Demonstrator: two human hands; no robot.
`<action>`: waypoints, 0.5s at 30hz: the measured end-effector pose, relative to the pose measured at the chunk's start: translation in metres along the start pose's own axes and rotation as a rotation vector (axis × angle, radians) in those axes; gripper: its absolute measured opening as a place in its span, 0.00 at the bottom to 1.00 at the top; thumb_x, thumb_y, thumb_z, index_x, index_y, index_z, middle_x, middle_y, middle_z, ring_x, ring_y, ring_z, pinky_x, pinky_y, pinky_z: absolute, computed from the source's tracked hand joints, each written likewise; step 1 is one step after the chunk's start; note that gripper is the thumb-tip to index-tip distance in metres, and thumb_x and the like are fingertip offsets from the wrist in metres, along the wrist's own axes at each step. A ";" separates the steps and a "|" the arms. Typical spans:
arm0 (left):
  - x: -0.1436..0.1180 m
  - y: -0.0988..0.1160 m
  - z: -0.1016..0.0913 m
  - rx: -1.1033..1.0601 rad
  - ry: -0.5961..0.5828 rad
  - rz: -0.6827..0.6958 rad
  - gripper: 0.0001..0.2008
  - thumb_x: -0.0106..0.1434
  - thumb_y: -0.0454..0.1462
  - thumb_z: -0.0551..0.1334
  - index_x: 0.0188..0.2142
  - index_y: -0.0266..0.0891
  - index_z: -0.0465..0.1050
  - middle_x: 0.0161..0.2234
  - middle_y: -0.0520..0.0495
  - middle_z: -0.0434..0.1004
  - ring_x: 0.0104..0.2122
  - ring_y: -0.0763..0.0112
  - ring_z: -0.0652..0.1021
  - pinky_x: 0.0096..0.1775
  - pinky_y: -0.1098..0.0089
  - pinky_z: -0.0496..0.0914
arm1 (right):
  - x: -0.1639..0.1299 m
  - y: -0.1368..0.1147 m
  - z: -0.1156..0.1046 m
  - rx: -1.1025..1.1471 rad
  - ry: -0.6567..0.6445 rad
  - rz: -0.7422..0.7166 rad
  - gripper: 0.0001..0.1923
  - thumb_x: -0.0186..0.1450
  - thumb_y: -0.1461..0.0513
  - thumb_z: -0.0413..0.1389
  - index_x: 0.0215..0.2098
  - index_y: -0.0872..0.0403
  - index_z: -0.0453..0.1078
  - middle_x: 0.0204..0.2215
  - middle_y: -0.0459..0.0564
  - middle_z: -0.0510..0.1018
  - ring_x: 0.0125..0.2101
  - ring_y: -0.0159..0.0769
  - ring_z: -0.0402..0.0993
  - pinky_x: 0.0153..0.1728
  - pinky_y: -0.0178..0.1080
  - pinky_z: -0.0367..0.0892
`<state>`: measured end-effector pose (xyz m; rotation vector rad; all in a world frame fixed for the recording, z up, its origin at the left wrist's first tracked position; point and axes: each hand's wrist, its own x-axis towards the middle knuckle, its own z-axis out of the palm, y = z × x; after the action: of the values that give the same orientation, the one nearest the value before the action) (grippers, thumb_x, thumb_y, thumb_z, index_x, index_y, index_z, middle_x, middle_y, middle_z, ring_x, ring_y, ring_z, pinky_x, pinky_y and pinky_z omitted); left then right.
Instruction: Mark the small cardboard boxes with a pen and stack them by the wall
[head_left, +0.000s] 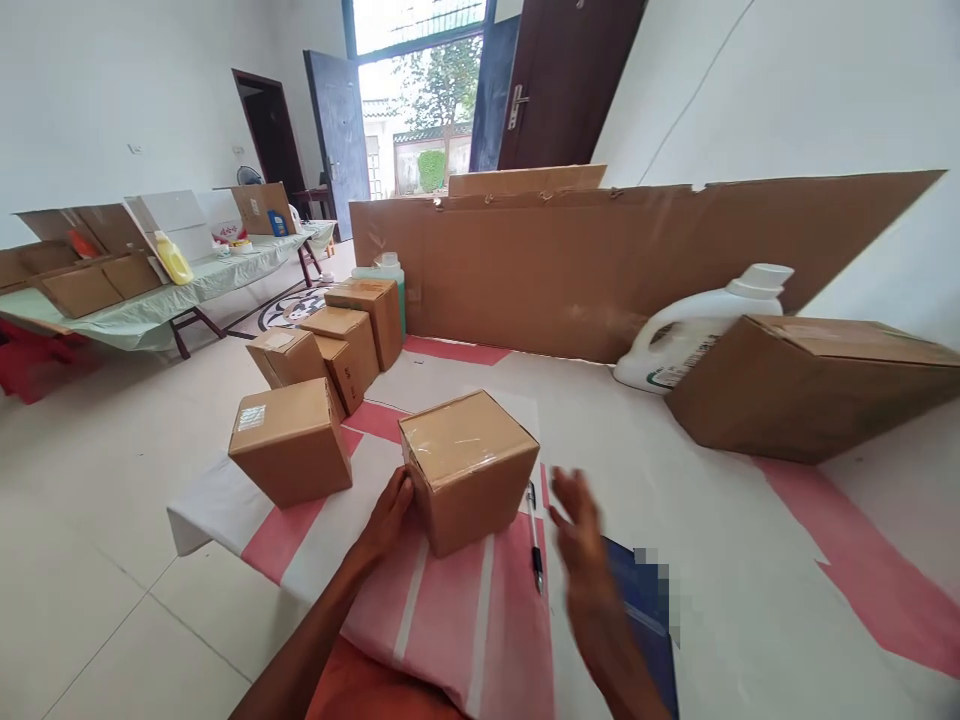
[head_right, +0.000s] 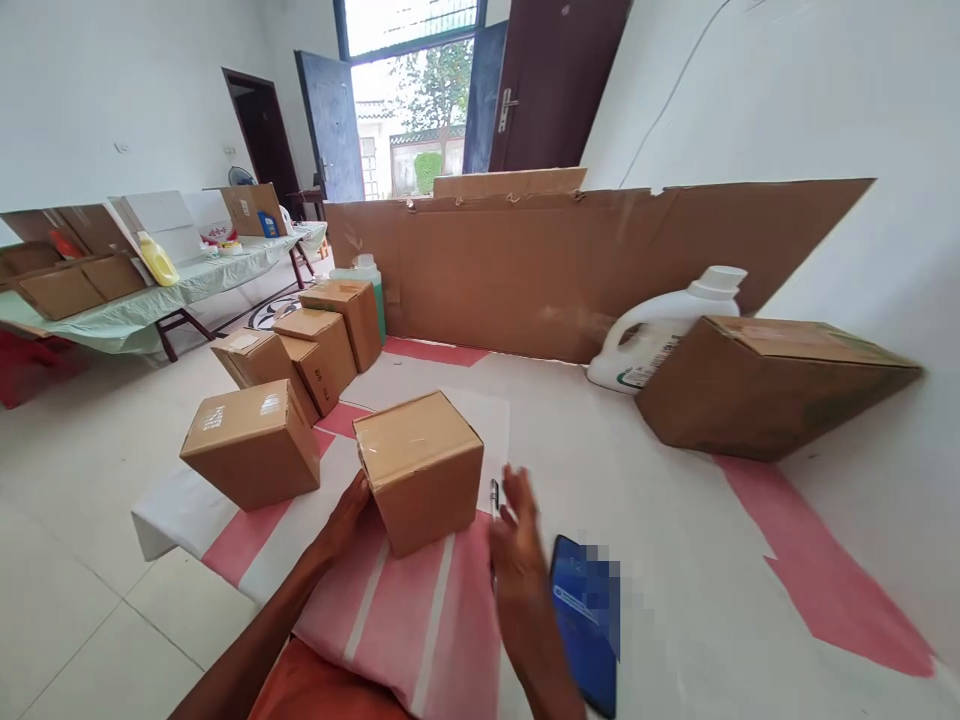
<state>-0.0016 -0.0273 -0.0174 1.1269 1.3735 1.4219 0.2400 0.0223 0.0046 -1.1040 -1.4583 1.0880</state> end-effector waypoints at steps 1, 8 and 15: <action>0.000 0.001 0.000 0.017 0.003 -0.010 0.33 0.70 0.63 0.55 0.59 0.42 0.74 0.63 0.41 0.75 0.66 0.48 0.69 0.69 0.51 0.59 | 0.002 0.003 0.008 0.017 -0.028 0.038 0.35 0.71 0.41 0.54 0.71 0.44 0.59 0.69 0.56 0.66 0.67 0.53 0.64 0.61 0.55 0.67; -0.005 0.012 -0.003 0.108 0.000 -0.032 0.30 0.71 0.61 0.53 0.51 0.43 0.78 0.53 0.40 0.82 0.56 0.48 0.77 0.60 0.50 0.68 | 0.005 -0.002 0.034 -0.002 -0.068 0.145 0.27 0.68 0.38 0.54 0.49 0.49 0.73 0.49 0.55 0.83 0.47 0.52 0.78 0.43 0.46 0.73; -0.016 0.003 -0.012 0.127 0.098 -0.082 0.35 0.69 0.66 0.49 0.45 0.41 0.78 0.50 0.38 0.83 0.55 0.48 0.77 0.61 0.49 0.67 | -0.012 -0.013 0.025 0.001 -0.077 0.181 0.31 0.70 0.38 0.51 0.56 0.50 0.74 0.55 0.57 0.81 0.52 0.53 0.77 0.51 0.48 0.71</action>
<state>-0.0095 -0.0454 -0.0155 1.0802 1.5802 1.3622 0.2151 0.0055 0.0119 -1.2233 -1.4379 1.2692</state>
